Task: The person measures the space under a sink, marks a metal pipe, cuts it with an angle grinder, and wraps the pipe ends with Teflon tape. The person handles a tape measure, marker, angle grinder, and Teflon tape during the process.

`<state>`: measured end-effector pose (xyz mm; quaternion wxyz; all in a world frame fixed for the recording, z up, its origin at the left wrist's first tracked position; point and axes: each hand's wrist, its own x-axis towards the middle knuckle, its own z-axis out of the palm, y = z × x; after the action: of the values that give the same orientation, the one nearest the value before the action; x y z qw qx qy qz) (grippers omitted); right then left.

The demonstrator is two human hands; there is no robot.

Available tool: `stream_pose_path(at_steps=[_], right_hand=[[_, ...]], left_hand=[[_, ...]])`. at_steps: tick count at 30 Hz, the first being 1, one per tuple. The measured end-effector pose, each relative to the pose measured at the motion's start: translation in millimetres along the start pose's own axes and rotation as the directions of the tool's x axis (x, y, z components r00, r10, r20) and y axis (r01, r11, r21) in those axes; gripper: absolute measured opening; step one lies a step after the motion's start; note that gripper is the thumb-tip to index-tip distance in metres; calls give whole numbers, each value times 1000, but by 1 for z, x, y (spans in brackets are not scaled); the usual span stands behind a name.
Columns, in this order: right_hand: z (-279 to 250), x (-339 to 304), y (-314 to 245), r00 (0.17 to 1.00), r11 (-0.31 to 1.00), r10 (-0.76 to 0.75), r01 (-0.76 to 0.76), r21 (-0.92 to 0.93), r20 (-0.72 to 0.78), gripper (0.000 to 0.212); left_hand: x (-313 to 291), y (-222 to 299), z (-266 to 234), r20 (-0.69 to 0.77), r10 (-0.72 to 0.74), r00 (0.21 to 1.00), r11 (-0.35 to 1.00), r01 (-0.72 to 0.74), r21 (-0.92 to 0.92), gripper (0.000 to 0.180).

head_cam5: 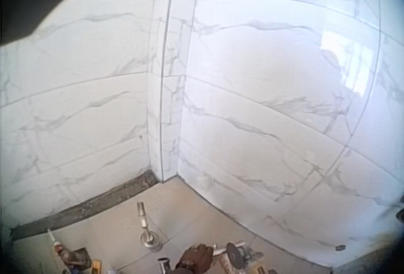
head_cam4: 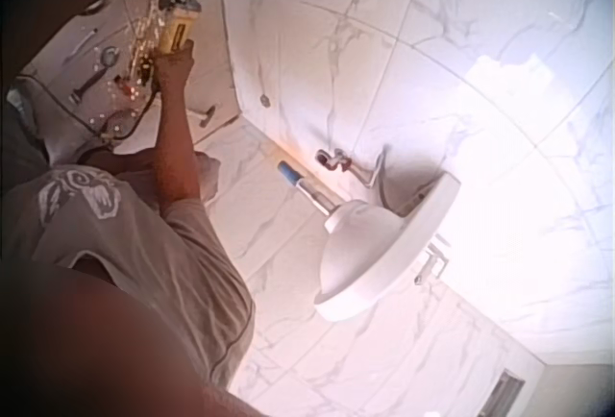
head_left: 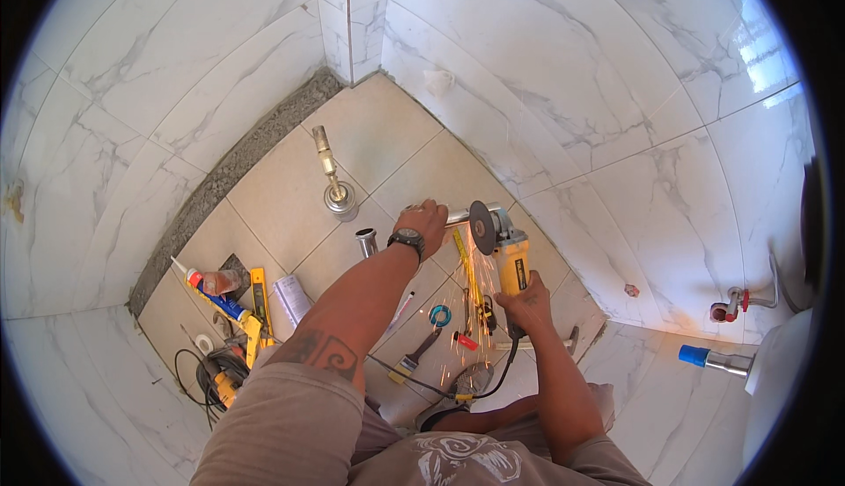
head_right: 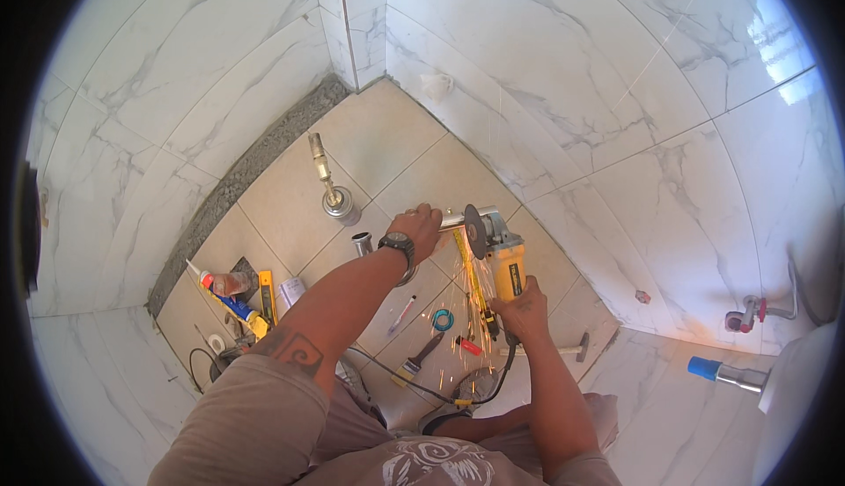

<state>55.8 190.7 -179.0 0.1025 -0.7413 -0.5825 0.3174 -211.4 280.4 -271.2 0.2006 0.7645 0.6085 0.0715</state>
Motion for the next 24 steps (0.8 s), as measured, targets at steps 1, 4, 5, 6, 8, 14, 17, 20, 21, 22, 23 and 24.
stream_pose_path(at_steps=[1,4,5,6,8,14,17,20,21,22,23,24], right_hand=[[0,0,1,1000,1000,13,-13,-8,6,62],[0,0,2,999,999,37,-37,-10,13,63],[1,0,2,1000,1000,24,-24,-18,11,63],[1,-1,1,1000,999,15,-15,-36,5,62],[2,-2,1,1000,999,24,-23,-48,6,62],[3,-6,0,997,997,78,-77,-14,16,61],[5,-7,4,997,997,77,-78,28,16,60],[8,-7,11,999,999,45,-45,16,4,59],[11,-6,13,999,999,42,-42,-7,1,59],[13,-6,15,998,997,56,-56,-44,-3,59],[14,-6,16,999,999,44,-44,-14,-6,59],[16,-6,17,999,999,49,-49,4,-9,59]], left_hand=[[0,1,-1,17,-7,1000,1000,7,8,26],[0,2,-3,48,-21,999,999,19,29,23],[0,2,-3,44,-20,999,999,18,32,23],[0,2,-4,40,-19,999,999,17,35,23],[0,1,-3,26,-8,1000,1000,8,30,24],[1,0,-1,31,-1,1000,999,-1,33,24],[1,-1,0,35,0,999,1000,-1,28,24],[1,0,0,31,2,1000,1000,-2,14,25],[1,0,0,28,1,1000,1000,-2,9,25],[1,-1,0,33,-1,999,1000,0,12,25],[2,0,0,39,-3,999,1000,2,17,25],[2,0,-1,47,-5,999,1000,5,19,25]])
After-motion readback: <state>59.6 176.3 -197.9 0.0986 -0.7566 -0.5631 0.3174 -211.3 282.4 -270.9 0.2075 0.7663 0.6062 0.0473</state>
